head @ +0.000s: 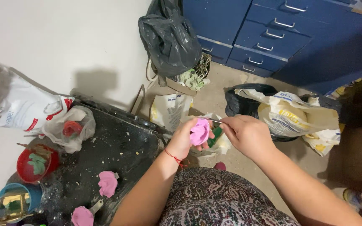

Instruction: Shaping and carving pink dental wax material on a model using a hand tool

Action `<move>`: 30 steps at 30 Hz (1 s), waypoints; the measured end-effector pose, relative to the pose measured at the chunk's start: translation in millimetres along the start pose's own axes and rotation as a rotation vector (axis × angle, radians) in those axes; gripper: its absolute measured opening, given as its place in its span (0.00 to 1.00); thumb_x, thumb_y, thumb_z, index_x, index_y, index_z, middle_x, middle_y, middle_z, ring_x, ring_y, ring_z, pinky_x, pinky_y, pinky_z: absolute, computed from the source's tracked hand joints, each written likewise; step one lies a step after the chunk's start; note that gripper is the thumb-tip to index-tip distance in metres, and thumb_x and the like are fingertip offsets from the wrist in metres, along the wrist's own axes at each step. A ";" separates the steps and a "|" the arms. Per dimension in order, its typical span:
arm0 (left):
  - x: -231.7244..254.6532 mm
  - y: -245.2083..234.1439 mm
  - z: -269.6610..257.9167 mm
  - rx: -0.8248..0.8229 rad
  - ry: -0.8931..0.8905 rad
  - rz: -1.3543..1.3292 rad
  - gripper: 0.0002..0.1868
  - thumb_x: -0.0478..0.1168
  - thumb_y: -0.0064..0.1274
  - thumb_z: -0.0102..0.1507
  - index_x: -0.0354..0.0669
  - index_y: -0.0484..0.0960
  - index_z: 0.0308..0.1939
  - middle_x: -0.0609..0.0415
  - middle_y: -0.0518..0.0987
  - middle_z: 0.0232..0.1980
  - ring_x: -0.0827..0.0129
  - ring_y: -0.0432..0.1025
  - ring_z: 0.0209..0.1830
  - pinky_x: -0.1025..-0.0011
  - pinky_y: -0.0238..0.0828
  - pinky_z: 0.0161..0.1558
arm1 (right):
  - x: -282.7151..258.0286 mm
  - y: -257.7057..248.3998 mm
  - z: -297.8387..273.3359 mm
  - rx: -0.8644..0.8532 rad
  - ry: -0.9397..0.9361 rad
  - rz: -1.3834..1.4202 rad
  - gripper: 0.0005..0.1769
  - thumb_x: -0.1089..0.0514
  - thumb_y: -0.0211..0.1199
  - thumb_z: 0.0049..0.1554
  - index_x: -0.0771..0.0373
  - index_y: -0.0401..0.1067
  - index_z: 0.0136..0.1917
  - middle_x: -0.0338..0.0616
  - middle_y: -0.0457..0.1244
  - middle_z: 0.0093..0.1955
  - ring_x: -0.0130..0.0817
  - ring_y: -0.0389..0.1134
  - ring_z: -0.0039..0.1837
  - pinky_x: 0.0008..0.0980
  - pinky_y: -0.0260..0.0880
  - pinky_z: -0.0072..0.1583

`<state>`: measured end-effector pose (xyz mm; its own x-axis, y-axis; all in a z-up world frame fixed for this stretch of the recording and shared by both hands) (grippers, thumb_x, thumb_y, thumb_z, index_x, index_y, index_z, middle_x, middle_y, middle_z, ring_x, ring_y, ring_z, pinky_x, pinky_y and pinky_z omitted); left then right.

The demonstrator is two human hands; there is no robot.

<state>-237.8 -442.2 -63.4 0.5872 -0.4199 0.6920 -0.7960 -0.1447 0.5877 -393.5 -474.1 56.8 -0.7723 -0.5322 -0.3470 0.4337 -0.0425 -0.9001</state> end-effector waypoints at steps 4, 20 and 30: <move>11.3 16.0 -8.6 0.005 -0.012 0.002 0.27 0.52 0.43 0.70 0.22 0.75 0.47 0.23 0.82 0.34 0.42 0.77 0.16 0.63 0.72 0.08 | -8.7 -9.4 2.5 0.033 -0.090 -0.084 0.06 0.50 0.66 0.59 0.48 0.81 0.49 0.33 0.71 0.38 0.33 0.75 0.45 0.27 0.75 0.47; 14.8 17.3 -22.1 -0.016 0.005 0.532 0.21 0.46 0.43 0.70 0.36 0.78 0.29 0.34 0.79 0.20 0.54 0.76 0.12 0.72 0.69 0.06 | -21.4 27.7 -14.7 -0.199 -0.304 -0.463 0.10 0.52 0.62 0.55 0.47 0.71 0.32 0.31 0.64 0.28 0.32 0.72 0.34 0.29 0.70 0.35; 45.4 30.7 -30.4 0.014 0.154 0.252 0.22 0.45 0.39 0.69 0.29 0.82 0.44 0.36 0.78 0.20 0.58 0.74 0.10 0.74 0.68 0.07 | -19.9 37.1 -7.1 -0.491 0.352 0.113 0.21 0.41 0.49 0.65 0.55 0.74 0.42 0.50 0.70 0.36 0.56 0.74 0.46 0.50 0.75 0.46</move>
Point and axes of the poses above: each hand's wrist, its own z-axis towards the middle knuckle, its own y-axis out of the palm, x = y × z, the point moved 8 cm from there along z, towards the middle knuckle
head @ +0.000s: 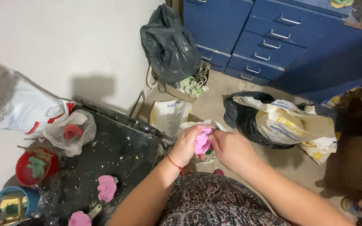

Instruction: Shaping and carving pink dental wax material on a model using a hand tool

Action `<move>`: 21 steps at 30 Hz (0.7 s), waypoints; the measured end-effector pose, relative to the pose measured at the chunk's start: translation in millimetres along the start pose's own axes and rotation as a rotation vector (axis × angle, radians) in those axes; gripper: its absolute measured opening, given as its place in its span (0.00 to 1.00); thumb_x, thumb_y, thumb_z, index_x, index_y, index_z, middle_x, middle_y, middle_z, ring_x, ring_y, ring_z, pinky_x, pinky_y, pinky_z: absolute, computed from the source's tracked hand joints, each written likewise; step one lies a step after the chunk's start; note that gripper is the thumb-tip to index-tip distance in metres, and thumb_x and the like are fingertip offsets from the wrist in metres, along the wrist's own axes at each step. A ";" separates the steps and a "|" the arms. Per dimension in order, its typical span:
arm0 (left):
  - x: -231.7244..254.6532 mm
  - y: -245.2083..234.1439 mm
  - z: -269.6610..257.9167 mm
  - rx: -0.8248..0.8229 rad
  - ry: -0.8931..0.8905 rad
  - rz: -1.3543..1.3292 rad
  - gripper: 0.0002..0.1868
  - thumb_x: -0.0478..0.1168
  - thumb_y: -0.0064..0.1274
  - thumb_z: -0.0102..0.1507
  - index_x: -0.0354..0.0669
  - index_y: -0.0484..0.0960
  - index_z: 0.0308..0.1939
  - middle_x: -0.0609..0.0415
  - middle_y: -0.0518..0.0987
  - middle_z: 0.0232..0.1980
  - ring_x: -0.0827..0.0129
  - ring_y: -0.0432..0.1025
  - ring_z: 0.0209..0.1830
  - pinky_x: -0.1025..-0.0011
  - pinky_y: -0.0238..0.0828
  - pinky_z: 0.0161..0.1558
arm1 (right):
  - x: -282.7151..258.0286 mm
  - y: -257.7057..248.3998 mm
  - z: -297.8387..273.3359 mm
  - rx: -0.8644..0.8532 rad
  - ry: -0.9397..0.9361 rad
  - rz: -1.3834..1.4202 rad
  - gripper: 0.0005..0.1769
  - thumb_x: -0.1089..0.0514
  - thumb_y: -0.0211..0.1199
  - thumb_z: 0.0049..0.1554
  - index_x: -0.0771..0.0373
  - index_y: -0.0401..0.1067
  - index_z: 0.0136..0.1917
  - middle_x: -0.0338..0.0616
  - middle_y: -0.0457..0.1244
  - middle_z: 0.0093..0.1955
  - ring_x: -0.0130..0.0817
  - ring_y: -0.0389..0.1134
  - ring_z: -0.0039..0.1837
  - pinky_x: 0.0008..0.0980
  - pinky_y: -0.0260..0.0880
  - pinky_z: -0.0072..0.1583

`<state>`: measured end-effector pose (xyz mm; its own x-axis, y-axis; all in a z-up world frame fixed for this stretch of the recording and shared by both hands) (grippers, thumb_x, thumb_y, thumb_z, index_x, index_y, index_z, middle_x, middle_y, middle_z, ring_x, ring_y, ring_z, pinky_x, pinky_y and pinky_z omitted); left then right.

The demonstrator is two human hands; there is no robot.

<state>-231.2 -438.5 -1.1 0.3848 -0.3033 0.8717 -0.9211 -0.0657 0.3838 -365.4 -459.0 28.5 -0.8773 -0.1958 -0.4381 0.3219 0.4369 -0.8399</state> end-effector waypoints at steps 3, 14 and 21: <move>-18.5 1.0 2.6 -0.051 0.049 -0.025 0.27 0.49 0.38 0.71 0.30 0.80 0.60 0.38 0.81 0.29 0.62 0.74 0.12 0.76 0.69 0.08 | 0.4 4.5 -0.1 0.025 -0.026 -0.014 0.23 0.41 0.49 0.65 0.58 0.75 0.42 0.51 0.70 0.34 0.56 0.75 0.44 0.50 0.75 0.44; -28.6 -3.3 8.6 -0.011 -0.106 -0.122 0.33 0.62 0.39 0.70 0.34 0.85 0.45 0.41 0.80 0.21 0.63 0.74 0.12 0.74 0.69 0.10 | -1.7 -24.2 0.6 0.145 -0.270 -0.236 0.20 0.44 0.50 0.64 0.56 0.70 0.37 0.49 0.67 0.30 0.52 0.74 0.39 0.46 0.74 0.40; -53.7 4.9 12.6 -0.180 -0.122 -0.113 0.43 0.77 0.30 0.68 0.39 0.79 0.47 0.46 0.82 0.30 0.67 0.75 0.17 0.77 0.72 0.13 | -6.1 -29.7 -7.5 0.074 -0.124 -0.076 0.32 0.29 0.48 0.63 0.56 0.71 0.37 0.50 0.65 0.30 0.52 0.73 0.40 0.45 0.73 0.43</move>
Point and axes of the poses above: each hand's wrist, its own z-axis towards the middle knuckle, its own y-axis out of the palm, x = y × z, the point moved 8 cm from there along z, towards the middle knuckle
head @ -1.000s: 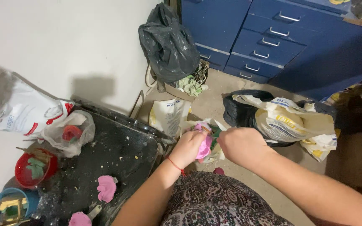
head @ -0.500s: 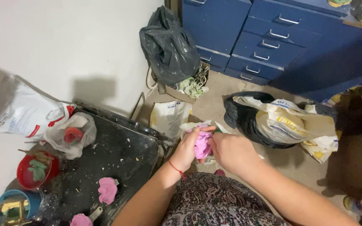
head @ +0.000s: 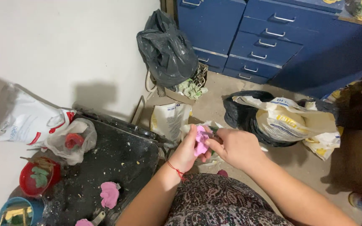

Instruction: Shaping and carving pink dental wax material on a model using a hand tool

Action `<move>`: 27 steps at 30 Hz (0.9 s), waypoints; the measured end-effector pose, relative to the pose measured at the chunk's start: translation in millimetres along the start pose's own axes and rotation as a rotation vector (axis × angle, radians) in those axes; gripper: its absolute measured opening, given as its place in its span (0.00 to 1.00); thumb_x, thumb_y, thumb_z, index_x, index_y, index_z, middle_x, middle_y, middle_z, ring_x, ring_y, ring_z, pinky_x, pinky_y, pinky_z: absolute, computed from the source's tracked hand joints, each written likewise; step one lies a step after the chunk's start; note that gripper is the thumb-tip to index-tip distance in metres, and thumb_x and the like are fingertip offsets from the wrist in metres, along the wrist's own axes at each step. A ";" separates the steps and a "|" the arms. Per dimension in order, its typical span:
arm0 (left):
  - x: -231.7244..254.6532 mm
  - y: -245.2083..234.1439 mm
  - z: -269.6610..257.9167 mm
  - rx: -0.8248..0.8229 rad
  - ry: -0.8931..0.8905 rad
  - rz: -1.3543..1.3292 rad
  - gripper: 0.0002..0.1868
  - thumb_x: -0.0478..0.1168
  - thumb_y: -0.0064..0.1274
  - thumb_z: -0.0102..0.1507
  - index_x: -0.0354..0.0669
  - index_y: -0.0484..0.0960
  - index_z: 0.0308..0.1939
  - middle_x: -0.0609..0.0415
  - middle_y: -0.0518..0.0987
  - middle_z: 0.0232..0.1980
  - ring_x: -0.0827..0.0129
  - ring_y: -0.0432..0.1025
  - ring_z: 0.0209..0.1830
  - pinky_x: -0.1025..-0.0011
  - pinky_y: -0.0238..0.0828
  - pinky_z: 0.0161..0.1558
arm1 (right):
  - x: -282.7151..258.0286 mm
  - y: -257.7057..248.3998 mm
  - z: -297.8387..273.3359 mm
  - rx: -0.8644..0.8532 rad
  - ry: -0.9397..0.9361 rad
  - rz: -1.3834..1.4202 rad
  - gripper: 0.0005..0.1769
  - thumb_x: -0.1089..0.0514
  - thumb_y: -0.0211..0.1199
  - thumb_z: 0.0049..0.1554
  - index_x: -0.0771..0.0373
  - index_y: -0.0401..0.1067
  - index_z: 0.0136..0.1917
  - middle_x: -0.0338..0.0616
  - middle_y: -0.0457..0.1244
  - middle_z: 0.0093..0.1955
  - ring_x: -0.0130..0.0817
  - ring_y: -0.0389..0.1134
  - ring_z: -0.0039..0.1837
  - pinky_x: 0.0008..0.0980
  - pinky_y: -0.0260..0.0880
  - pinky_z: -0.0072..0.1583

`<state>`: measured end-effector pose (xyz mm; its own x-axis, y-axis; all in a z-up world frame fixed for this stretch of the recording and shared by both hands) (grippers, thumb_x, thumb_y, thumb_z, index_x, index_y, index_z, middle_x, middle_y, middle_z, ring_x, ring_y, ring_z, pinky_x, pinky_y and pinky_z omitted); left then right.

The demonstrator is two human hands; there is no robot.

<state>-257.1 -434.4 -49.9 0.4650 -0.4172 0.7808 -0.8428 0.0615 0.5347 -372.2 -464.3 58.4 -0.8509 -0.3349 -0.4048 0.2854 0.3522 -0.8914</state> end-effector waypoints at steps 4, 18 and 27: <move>-8.3 -5.8 7.1 0.051 0.077 0.031 0.49 0.79 0.15 0.67 0.42 0.66 0.65 0.50 0.74 0.34 0.68 0.73 0.20 0.78 0.71 0.16 | 18.4 14.4 2.9 0.002 0.219 0.204 0.32 0.26 0.68 0.49 0.54 0.73 0.48 0.51 0.67 0.32 0.59 0.73 0.44 0.49 0.72 0.48; 48.2 2.6 -15.1 0.209 0.278 0.276 0.16 0.41 0.45 0.73 0.31 0.73 0.59 0.43 0.75 0.37 0.58 0.79 0.23 0.69 0.82 0.23 | 38.4 73.5 31.2 -0.059 -0.230 1.832 0.26 0.43 0.49 0.69 0.71 0.68 0.55 0.39 0.49 0.18 0.26 0.48 0.20 0.23 0.47 0.26; 78.5 24.8 -33.7 0.205 0.327 0.464 0.16 0.41 0.45 0.72 0.34 0.72 0.60 0.40 0.76 0.40 0.60 0.79 0.25 0.68 0.83 0.27 | 36.1 60.1 26.3 0.087 -0.058 1.327 0.19 0.66 0.81 0.44 0.68 0.74 0.45 0.39 0.63 0.28 0.24 0.62 0.30 0.20 0.61 0.31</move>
<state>-232.3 -435.1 35.6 0.0679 -0.0863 0.9940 -0.9976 -0.0188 0.0665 -374.2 -478.2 -15.1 0.1114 0.1792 -0.9775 0.9075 0.3825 0.1735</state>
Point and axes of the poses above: each hand's wrist, its own z-axis towards the middle knuckle, its own y-axis out of the palm, x = y × z, the point moved 8 cm from there along z, towards the middle knuckle
